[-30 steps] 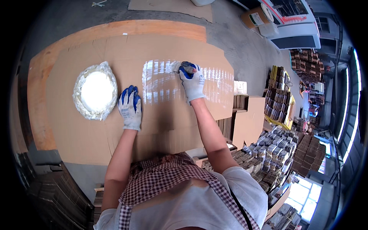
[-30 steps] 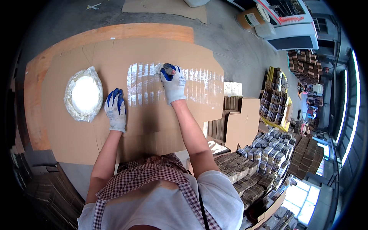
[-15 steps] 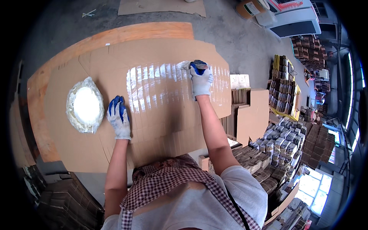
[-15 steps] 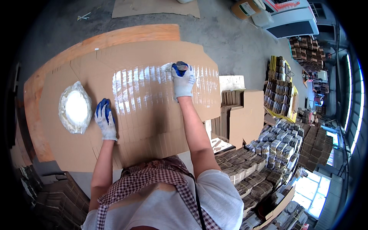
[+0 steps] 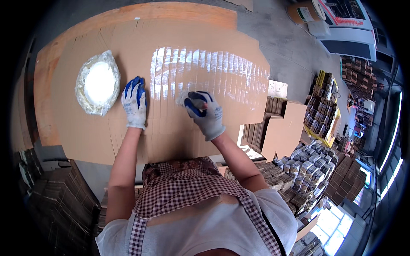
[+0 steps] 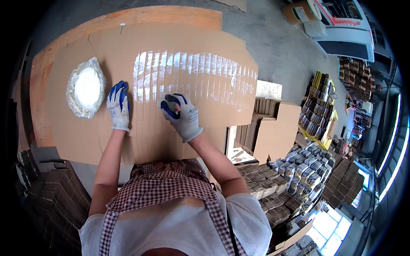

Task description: The person applies a white adhesive to a large cardboard sheet using a small tool, then folds the sheet into a box shape. They place a yellow printed insert into the box and fold the flaps to secure it.

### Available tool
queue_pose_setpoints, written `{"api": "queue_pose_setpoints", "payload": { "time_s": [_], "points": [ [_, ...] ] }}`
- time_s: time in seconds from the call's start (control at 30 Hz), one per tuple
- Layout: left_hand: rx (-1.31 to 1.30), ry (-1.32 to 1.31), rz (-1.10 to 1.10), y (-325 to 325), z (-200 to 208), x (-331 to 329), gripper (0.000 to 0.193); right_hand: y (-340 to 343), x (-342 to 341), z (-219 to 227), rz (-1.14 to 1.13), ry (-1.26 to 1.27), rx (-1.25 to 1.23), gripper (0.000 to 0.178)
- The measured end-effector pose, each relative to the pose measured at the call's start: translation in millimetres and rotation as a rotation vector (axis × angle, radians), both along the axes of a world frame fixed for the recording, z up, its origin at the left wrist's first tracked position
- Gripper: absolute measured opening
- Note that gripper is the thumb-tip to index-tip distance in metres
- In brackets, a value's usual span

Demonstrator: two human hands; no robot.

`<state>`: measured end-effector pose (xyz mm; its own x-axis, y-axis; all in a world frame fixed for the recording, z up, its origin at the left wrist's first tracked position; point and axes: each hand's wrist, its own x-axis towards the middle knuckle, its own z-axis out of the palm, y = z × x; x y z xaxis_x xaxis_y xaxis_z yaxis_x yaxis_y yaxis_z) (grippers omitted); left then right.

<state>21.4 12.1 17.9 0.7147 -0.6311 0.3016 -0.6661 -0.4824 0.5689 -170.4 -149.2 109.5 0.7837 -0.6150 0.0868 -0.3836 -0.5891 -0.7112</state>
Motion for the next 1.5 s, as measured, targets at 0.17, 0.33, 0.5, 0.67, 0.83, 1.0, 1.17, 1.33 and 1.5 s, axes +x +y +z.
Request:
{"api": "queue_pose_setpoints", "payload": {
  "time_s": [0.17, 0.33, 0.5, 0.67, 0.83, 1.0, 1.17, 1.33, 1.5],
  "points": [
    [-0.038, 0.000, 0.016, 6.6, -4.7, 2.3, 0.035, 8.4, -23.9, -2.5, -0.198, 0.152, -0.046, 0.037],
    [-0.149, 0.090, -0.010, 7.3, -5.3, 3.7, 0.037, 40.9, 2.1, 10.5, -0.084, 0.024, -0.010, 0.037],
    [-0.225, 0.187, -0.021, 10.1, -6.2, 6.3, 0.035, 75.0, 47.5, -5.6, 0.091, -0.032, 0.021, 0.038],
    [-0.196, 0.166, -0.004, 15.7, -12.8, 6.3, 0.035, 81.7, 49.0, 10.5, 0.096, 0.065, -0.020, 0.035],
    [-0.206, 0.144, -0.025, 11.6, -16.3, 6.2, 0.035, 94.8, 53.3, 4.4, 0.135, 0.149, -0.088, 0.035],
    [-0.216, 0.121, -0.007, 11.8, -17.8, 5.7, 0.034, 102.7, 48.1, 12.5, 0.096, 0.137, -0.099, 0.039],
    [-0.211, 0.127, -0.015, 11.2, -21.7, 7.3, 0.034, 97.0, 37.9, -9.3, 0.047, 0.157, -0.092, 0.036],
    [-0.243, 0.136, -0.005, 11.0, -21.4, 6.8, 0.036, 96.5, 30.6, -0.1, 0.004, 0.069, -0.135, 0.035],
    [-0.221, 0.103, -0.010, 10.6, -14.2, 5.6, 0.034, 64.7, -6.1, -12.7, -0.110, 0.165, -0.200, 0.037]
  ]
}}
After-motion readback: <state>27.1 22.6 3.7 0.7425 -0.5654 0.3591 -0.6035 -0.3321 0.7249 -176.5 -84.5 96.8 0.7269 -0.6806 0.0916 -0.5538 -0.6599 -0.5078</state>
